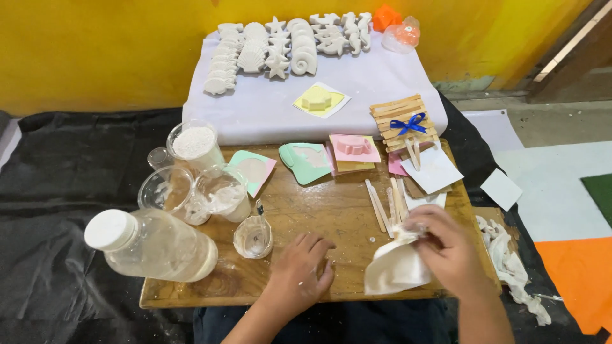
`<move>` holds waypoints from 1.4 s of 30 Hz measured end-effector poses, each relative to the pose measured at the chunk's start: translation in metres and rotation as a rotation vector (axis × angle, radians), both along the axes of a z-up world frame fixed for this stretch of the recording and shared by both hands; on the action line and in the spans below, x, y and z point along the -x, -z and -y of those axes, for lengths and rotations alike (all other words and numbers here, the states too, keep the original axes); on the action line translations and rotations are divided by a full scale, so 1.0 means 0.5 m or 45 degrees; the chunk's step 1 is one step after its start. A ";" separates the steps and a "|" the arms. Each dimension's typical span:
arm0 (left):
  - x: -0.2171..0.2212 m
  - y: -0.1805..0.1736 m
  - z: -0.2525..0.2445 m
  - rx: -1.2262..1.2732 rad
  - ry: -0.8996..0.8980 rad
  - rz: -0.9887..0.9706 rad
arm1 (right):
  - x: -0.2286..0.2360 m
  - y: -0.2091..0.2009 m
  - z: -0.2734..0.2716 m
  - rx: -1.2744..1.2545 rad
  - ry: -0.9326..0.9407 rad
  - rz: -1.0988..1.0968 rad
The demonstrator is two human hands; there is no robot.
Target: Preparing silicone molds by cleaning them with a stick, mixing casting material in a cup, and organizing the workspace.
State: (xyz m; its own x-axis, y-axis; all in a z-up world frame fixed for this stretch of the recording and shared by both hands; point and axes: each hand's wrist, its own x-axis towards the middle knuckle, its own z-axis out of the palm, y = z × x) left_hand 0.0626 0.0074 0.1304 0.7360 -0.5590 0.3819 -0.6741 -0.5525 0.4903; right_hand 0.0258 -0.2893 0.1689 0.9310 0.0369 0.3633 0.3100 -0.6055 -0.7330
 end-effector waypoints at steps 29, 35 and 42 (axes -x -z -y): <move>0.045 0.029 -0.110 0.401 -0.377 0.827 | -0.220 0.078 -0.282 0.149 0.138 -0.271; 0.046 0.088 -0.137 0.496 -0.554 0.795 | -0.214 0.098 -0.338 0.142 -0.012 -0.390; 0.048 0.103 -0.150 0.507 -0.512 0.731 | -0.149 0.110 -0.370 0.351 -0.508 -0.129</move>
